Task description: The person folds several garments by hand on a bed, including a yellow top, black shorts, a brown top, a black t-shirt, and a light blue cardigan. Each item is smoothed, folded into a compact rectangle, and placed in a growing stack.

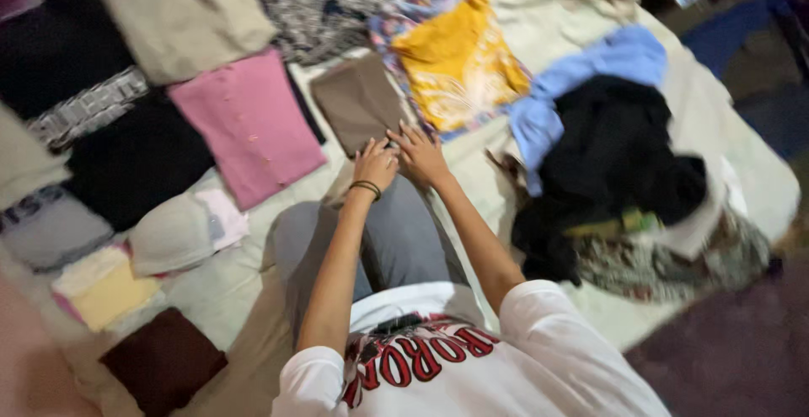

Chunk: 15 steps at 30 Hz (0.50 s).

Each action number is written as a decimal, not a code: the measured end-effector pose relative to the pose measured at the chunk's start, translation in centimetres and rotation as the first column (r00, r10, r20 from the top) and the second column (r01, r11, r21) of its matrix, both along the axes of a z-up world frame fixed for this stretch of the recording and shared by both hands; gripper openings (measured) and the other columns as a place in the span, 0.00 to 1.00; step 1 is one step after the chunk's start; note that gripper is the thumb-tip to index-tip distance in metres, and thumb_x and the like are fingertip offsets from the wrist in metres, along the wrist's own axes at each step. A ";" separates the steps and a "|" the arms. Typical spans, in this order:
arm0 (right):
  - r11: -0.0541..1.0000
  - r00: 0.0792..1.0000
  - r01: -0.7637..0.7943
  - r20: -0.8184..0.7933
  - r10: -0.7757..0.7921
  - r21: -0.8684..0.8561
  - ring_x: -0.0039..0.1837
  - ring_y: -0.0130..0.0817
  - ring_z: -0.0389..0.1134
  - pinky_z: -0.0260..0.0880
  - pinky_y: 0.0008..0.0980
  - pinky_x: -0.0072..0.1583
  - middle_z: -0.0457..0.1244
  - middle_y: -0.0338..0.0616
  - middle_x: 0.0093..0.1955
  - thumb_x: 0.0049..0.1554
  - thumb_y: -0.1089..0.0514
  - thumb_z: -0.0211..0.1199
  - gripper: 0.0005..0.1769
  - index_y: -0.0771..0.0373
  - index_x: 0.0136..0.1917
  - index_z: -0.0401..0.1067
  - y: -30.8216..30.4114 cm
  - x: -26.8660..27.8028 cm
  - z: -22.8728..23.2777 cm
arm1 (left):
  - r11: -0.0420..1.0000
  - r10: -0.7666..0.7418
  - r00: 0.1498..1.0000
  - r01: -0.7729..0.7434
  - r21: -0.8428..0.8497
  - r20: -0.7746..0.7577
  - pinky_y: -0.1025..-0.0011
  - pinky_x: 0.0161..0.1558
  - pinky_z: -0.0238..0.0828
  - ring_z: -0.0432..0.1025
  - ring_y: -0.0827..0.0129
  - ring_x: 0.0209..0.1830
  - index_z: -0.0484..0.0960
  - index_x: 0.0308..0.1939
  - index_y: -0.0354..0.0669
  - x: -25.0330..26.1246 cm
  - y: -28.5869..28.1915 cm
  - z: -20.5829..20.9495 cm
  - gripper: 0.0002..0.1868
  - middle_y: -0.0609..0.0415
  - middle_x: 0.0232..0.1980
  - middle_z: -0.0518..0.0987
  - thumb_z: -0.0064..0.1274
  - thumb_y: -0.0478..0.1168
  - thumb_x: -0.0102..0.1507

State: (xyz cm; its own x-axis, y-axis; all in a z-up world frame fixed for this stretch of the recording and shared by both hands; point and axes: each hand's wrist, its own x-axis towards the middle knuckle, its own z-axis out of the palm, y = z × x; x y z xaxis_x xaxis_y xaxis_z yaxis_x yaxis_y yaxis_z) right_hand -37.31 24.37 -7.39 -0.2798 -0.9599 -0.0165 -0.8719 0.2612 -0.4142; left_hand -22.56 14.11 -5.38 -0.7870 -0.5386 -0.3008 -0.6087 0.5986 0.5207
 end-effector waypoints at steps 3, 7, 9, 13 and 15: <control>0.993 0.997 0.080 0.005 -0.081 0.086 0.79 0.45 0.52 0.47 0.68 0.71 0.54 0.38 0.80 0.61 0.50 0.56 0.28 0.44 0.75 0.65 10.5 0.1 1.7 | 0.992 -0.066 0.989 0.079 0.101 -0.130 0.57 0.74 0.59 0.64 0.56 0.74 0.79 0.62 0.51 -2.4 4.1 0.9 0.21 0.51 0.71 0.73 0.50 0.45 0.65; 0.976 0.978 0.208 -0.021 -0.207 0.060 0.79 0.44 0.54 0.52 0.59 0.74 0.58 0.39 0.76 0.58 0.52 0.60 0.25 0.48 0.69 0.69 24.2 0.3 6.1 | 0.947 -0.256 0.925 0.299 0.119 -0.282 0.57 0.70 0.59 0.64 0.51 0.71 0.75 0.63 0.46 -7.3 12.2 1.5 0.24 0.44 0.68 0.73 0.53 0.44 0.63; 0.937 0.937 0.348 -0.004 -0.348 -0.008 0.78 0.43 0.55 0.55 0.51 0.75 0.59 0.39 0.77 0.60 0.54 0.60 0.22 0.49 0.69 0.70 29.7 0.6 8.9 | 0.904 -0.366 0.850 0.422 0.073 -0.378 0.55 0.67 0.59 0.64 0.46 0.69 0.70 0.68 0.43 -9.2 16.6 1.6 0.30 0.39 0.68 0.71 0.55 0.42 0.61; 0.730 0.718 0.641 -0.151 -0.679 -0.235 0.77 0.51 0.52 0.52 0.53 0.75 0.56 0.45 0.78 0.64 0.53 0.63 0.24 0.51 0.73 0.69 33.6 -0.4 15.0 | 0.704 -0.650 0.693 0.704 0.098 -0.310 0.56 0.64 0.65 0.69 0.45 0.64 0.69 0.72 0.50 -11.6 23.9 2.0 0.33 0.39 0.65 0.74 0.54 0.41 0.61; 0.639 0.625 0.686 -0.166 -0.763 -0.348 0.77 0.61 0.48 0.46 0.62 0.74 0.51 0.54 0.80 0.60 0.49 0.66 0.33 0.56 0.76 0.64 34.1 -1.9 17.8 | 0.554 -0.773 0.599 0.798 0.240 -0.209 0.59 0.63 0.69 0.73 0.49 0.61 0.75 0.69 0.57 -11.0 26.3 1.7 0.27 0.44 0.62 0.79 0.52 0.43 0.64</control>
State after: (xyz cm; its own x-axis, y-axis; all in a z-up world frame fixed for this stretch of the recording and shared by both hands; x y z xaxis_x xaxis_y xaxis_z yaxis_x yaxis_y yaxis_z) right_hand -39.24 58.52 10.43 -0.8400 -0.4013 0.3653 -0.5197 0.7886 -0.3287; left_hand -33.53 40.40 -3.69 -0.8802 0.4034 -0.2499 0.0765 0.6404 0.7642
